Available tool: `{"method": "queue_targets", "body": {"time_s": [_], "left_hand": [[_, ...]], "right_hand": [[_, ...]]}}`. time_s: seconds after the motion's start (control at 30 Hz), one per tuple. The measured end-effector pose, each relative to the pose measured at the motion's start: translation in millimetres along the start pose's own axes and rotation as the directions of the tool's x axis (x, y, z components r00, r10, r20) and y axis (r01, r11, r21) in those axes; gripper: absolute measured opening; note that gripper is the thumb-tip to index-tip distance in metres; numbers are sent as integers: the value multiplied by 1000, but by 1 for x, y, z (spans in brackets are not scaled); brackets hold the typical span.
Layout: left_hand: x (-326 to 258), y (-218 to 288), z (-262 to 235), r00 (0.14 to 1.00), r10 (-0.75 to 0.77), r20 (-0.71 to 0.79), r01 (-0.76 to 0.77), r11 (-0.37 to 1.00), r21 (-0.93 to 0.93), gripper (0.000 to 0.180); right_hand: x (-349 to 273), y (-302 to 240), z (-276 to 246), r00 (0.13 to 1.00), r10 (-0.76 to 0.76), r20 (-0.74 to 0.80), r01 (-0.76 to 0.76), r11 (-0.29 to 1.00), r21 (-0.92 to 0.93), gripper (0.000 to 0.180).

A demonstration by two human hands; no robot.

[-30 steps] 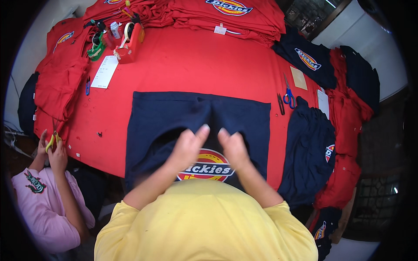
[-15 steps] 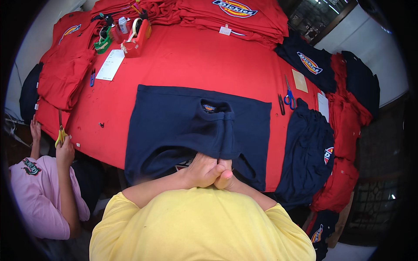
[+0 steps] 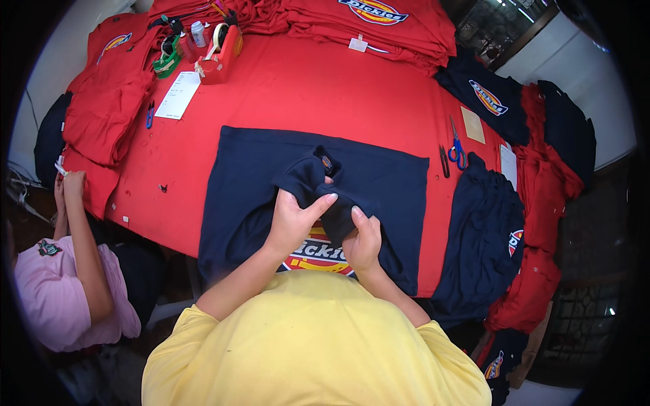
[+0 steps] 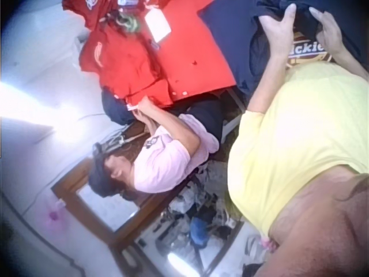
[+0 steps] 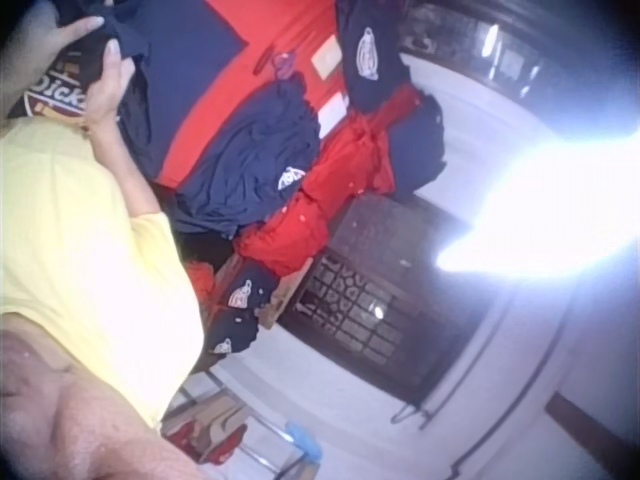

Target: The person picks up a dark blue sleeveless shirt from a table, turns it over to check both sides, and smooths the fabric before placing it on a stack of other shirts.

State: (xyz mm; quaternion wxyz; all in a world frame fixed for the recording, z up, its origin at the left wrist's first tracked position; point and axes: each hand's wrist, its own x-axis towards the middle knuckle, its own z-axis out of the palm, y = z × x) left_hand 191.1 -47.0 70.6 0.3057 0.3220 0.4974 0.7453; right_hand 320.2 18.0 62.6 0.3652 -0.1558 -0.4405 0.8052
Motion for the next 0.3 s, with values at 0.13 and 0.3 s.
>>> {"method": "queue_targets", "body": {"time_s": [0.13,0.3], "left_hand": [[-3,-4,-3,999,-25,-41,29,994,101,42],[4,-8,-13,994,-95,46,87,985,151,50]], "right_hand": [[5,-11,-7,998,54,14,-51,990,-134,31],[7,-20,-25,991,106,86,-87,977,-195,32]]}}
